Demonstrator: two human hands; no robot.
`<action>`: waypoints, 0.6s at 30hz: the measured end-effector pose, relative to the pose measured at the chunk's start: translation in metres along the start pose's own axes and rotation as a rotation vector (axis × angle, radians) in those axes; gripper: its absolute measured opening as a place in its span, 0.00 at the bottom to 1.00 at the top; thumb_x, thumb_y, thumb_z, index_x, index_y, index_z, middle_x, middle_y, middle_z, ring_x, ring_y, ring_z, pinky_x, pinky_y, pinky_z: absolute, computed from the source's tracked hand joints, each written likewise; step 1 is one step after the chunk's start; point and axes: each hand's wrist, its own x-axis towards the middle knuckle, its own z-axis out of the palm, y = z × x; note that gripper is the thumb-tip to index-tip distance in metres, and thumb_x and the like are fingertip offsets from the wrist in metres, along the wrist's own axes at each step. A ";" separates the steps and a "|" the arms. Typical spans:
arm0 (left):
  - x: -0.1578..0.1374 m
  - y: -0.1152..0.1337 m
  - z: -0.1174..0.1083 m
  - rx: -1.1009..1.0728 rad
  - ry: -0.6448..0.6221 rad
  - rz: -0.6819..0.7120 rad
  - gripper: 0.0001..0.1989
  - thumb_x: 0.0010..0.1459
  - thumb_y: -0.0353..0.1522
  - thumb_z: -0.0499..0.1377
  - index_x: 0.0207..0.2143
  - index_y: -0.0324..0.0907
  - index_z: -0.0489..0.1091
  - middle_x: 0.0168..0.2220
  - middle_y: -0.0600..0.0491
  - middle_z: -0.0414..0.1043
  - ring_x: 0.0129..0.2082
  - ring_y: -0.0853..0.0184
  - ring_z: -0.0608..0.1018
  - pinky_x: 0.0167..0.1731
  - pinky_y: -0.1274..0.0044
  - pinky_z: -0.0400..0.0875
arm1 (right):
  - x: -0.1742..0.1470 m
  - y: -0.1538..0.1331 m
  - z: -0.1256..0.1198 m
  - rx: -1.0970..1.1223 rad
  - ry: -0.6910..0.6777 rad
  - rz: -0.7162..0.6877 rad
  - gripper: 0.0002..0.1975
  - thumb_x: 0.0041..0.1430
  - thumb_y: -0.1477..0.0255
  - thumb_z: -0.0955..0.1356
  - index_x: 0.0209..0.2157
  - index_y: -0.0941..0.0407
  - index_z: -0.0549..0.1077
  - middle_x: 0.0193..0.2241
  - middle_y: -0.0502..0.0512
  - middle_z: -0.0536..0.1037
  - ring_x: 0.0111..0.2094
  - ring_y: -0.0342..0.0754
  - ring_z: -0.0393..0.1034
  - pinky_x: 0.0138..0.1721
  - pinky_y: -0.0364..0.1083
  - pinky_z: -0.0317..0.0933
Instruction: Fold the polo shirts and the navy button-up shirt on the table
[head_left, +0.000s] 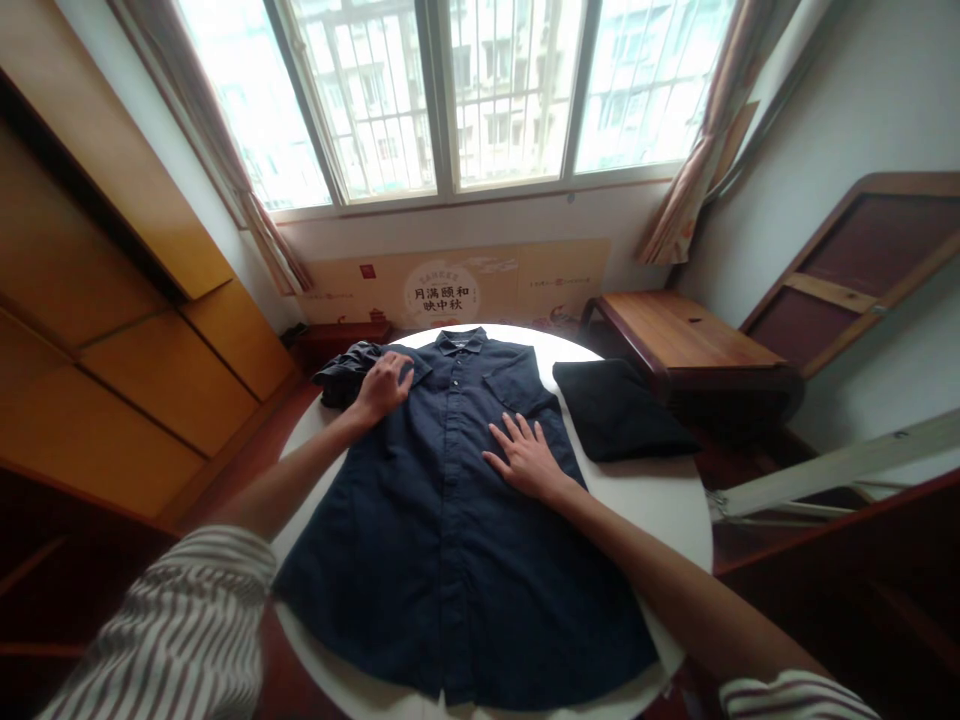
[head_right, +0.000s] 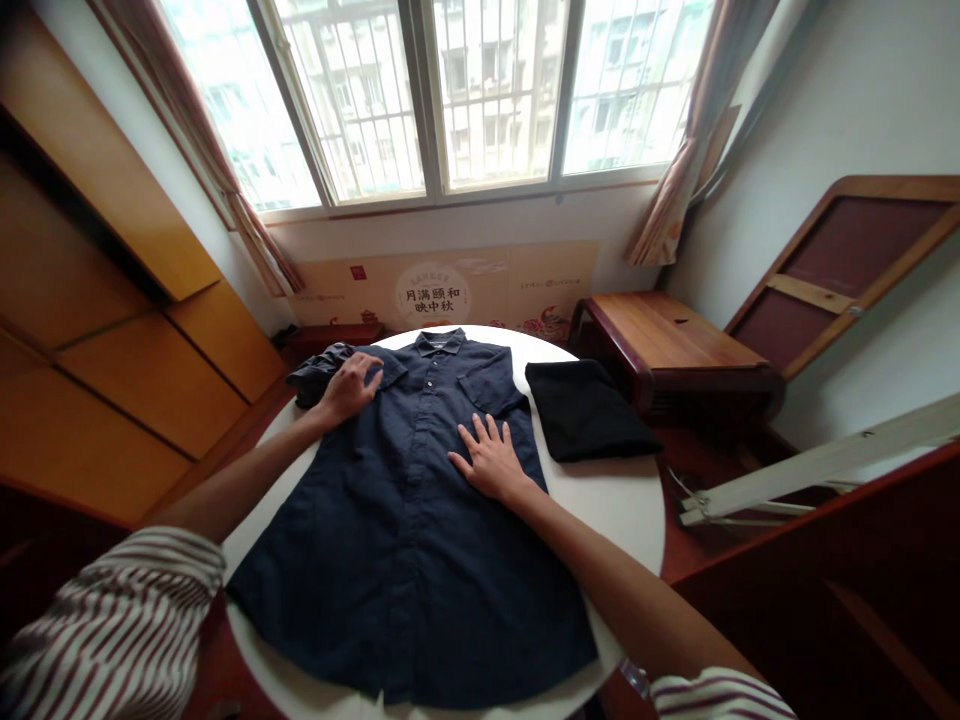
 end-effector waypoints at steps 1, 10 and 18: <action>-0.024 0.005 -0.005 -0.029 -0.046 0.052 0.13 0.64 0.35 0.52 0.47 0.42 0.71 0.47 0.44 0.70 0.51 0.57 0.72 0.57 0.68 0.64 | -0.006 -0.004 -0.002 0.002 -0.020 -0.016 0.36 0.68 0.49 0.53 0.68 0.55 0.55 0.70 0.65 0.47 0.69 0.67 0.38 0.65 0.66 0.36; -0.247 0.001 -0.058 -0.196 -0.347 0.055 0.21 0.59 0.41 0.59 0.56 0.54 0.69 0.58 0.47 0.68 0.58 0.54 0.70 0.58 0.63 0.66 | -0.130 -0.036 -0.015 0.184 -0.146 -0.362 0.36 0.67 0.50 0.58 0.70 0.50 0.47 0.71 0.60 0.42 0.70 0.66 0.33 0.65 0.69 0.36; -0.309 -0.027 -0.072 -0.129 -0.149 -0.266 0.30 0.50 0.48 0.64 0.56 0.59 0.68 0.57 0.48 0.69 0.57 0.50 0.71 0.58 0.61 0.67 | -0.176 -0.034 -0.014 0.244 -0.148 -0.360 0.43 0.61 0.48 0.65 0.70 0.45 0.42 0.70 0.54 0.41 0.70 0.65 0.37 0.66 0.69 0.35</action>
